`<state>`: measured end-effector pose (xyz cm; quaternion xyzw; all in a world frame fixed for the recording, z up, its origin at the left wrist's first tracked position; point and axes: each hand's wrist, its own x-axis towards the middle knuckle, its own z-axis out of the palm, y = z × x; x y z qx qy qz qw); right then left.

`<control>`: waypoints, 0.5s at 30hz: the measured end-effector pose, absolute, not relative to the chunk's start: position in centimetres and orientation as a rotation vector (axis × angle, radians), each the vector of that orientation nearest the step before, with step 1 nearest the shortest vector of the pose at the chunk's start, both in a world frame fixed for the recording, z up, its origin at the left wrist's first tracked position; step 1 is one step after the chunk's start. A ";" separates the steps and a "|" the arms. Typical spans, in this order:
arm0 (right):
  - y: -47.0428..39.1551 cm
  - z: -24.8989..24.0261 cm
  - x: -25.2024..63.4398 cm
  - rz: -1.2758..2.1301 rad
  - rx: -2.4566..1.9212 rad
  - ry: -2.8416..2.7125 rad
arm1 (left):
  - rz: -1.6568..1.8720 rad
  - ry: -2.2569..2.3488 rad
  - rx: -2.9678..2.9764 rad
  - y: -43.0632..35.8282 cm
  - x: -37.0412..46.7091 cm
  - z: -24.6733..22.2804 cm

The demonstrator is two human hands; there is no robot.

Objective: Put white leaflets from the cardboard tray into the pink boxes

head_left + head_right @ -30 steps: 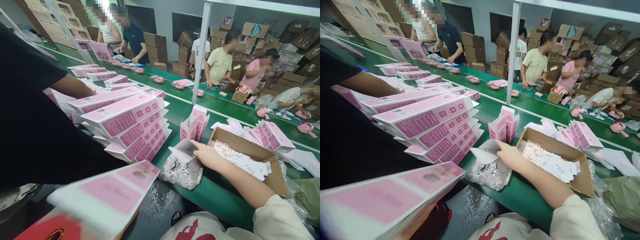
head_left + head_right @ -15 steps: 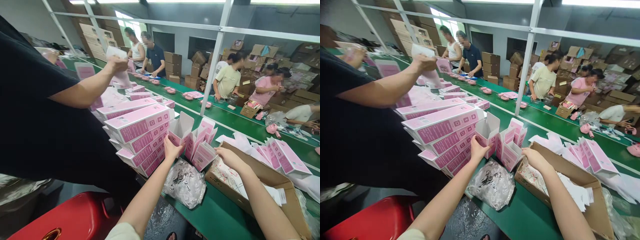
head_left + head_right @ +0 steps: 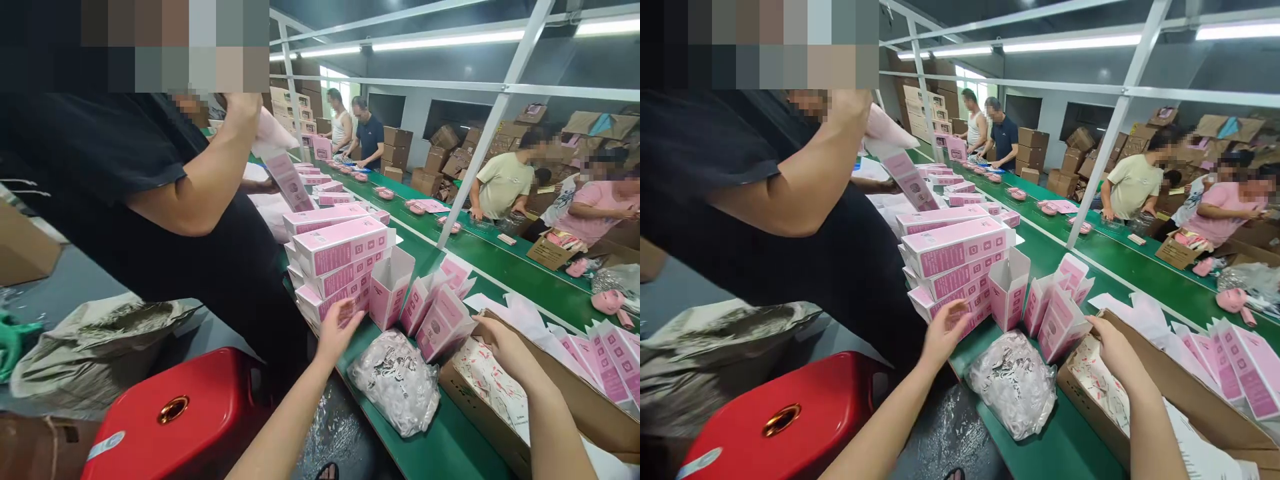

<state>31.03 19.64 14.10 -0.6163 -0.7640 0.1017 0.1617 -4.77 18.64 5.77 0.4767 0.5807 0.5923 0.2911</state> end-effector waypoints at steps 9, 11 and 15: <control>15.2 13.2 16.7 0.454 -1.323 -1.422 | 1.811 1.655 0.974 24.5 -22.3 14.4; 17.5 12.0 10.2 0.862 -1.179 -1.441 | 1.664 1.579 0.878 27.6 -23.4 15.3; 24.8 10.0 1.2 1.200 -1.297 -1.349 | 1.418 1.405 0.802 31.1 -23.4 16.2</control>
